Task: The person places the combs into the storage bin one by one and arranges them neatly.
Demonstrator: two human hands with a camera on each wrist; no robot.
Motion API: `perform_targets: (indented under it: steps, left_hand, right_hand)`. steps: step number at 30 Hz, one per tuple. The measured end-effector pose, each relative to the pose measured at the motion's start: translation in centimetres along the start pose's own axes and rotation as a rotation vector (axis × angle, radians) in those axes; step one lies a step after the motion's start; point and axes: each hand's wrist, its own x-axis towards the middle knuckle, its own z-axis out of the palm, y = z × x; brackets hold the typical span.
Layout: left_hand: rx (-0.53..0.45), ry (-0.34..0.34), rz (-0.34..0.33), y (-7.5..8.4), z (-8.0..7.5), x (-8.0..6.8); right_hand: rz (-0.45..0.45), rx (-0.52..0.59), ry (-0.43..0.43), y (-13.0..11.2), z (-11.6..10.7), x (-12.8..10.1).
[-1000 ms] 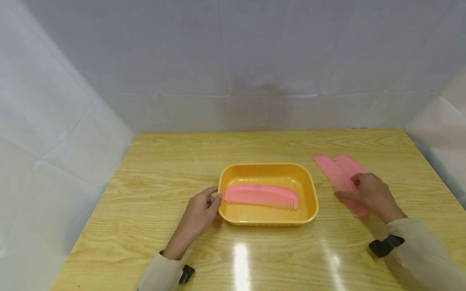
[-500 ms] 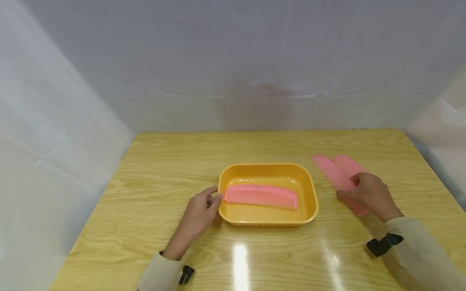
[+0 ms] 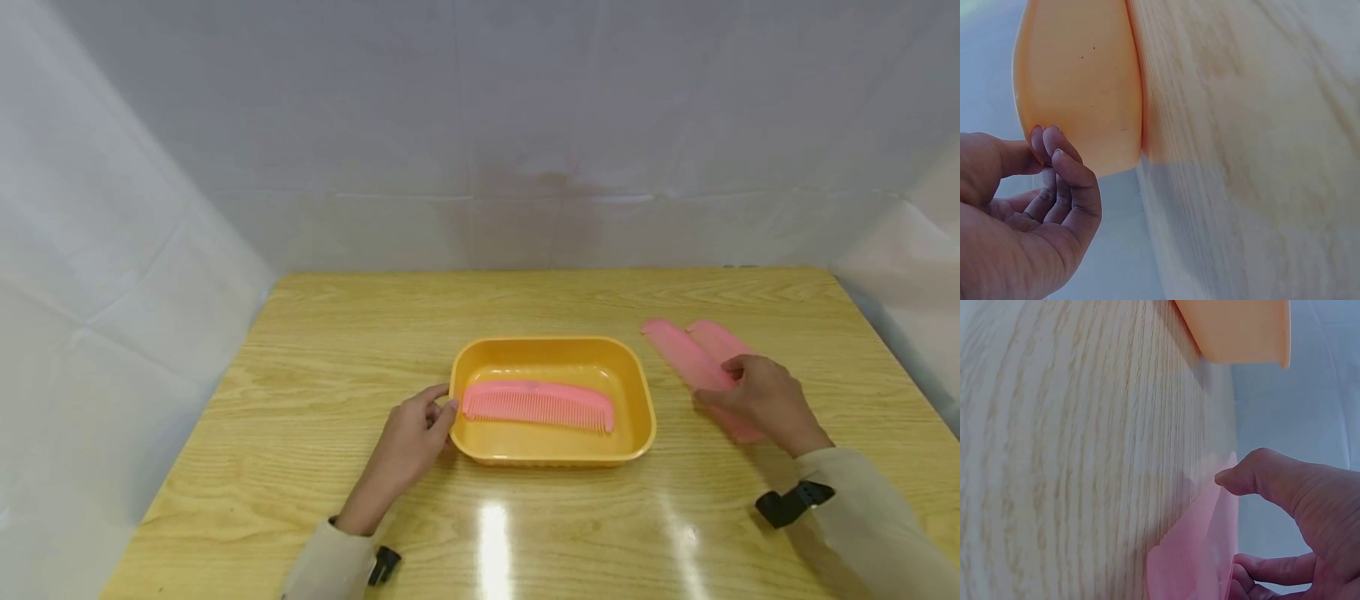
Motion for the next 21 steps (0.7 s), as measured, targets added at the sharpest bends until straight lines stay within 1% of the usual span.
perform_targets:
  steps: [13,21]
  left_hand:
    - [0.003,-0.006,0.01,-0.1,0.0,0.0]
    - [-0.002,-0.009,0.011,0.0,-0.1,0.0]
  right_hand:
    - [-0.022,0.029,-0.007,-0.7,-0.6,0.1]
    - [-0.046,0.035,0.011,-1.8,-1.2,0.4]
